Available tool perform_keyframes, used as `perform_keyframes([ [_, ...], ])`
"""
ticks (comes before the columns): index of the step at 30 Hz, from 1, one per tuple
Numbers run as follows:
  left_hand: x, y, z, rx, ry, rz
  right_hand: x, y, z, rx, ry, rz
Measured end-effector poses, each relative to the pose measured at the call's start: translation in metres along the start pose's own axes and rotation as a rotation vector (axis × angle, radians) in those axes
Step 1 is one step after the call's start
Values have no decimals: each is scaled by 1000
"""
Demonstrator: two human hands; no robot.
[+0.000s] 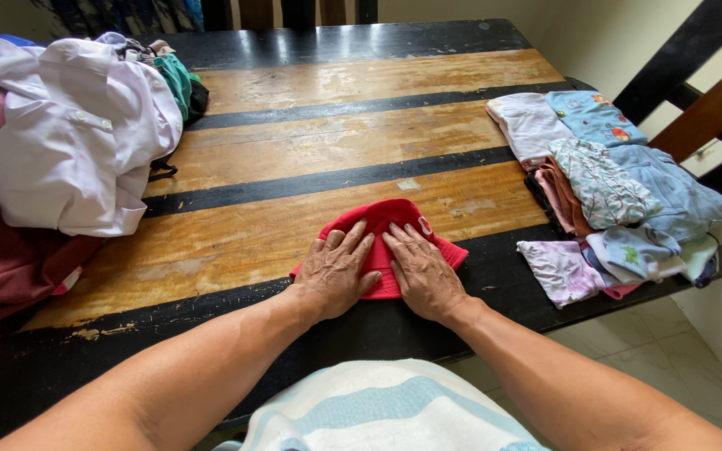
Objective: The person folds a pair of socks, a red bucket hat, and a white button-down shirt by hand on a wooden table. The person smooths each item and places them into organized stacks on the table.
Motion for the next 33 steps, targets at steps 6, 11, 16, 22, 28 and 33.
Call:
perform_keyframes([
  [6,9,3,2,82,183,-101,18,0,-6,53,65,54],
  [11,18,2,22,0,-30,170,19,14,-12,-2,156,234],
  [16,16,5,26,-59,-52,144,12,10,-4,-79,106,169],
  [22,17,4,24,-34,-31,116,26,16,-13,-187,222,398],
  [28,14,-2,15,21,-89,108,29,22,-26,-147,111,308],
  [33,11,-4,11,-6,-119,133,25,0,-29,-15,72,65],
])
Point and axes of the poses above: each hand's wrist, its own x-axis towards the middle knuckle, its own y-axis out of the palm, z = x × y, the point moved 4 cm from there along x, towards the middle knuckle, and after that the axes turned 1 degree about x, right-handed, at the moved point
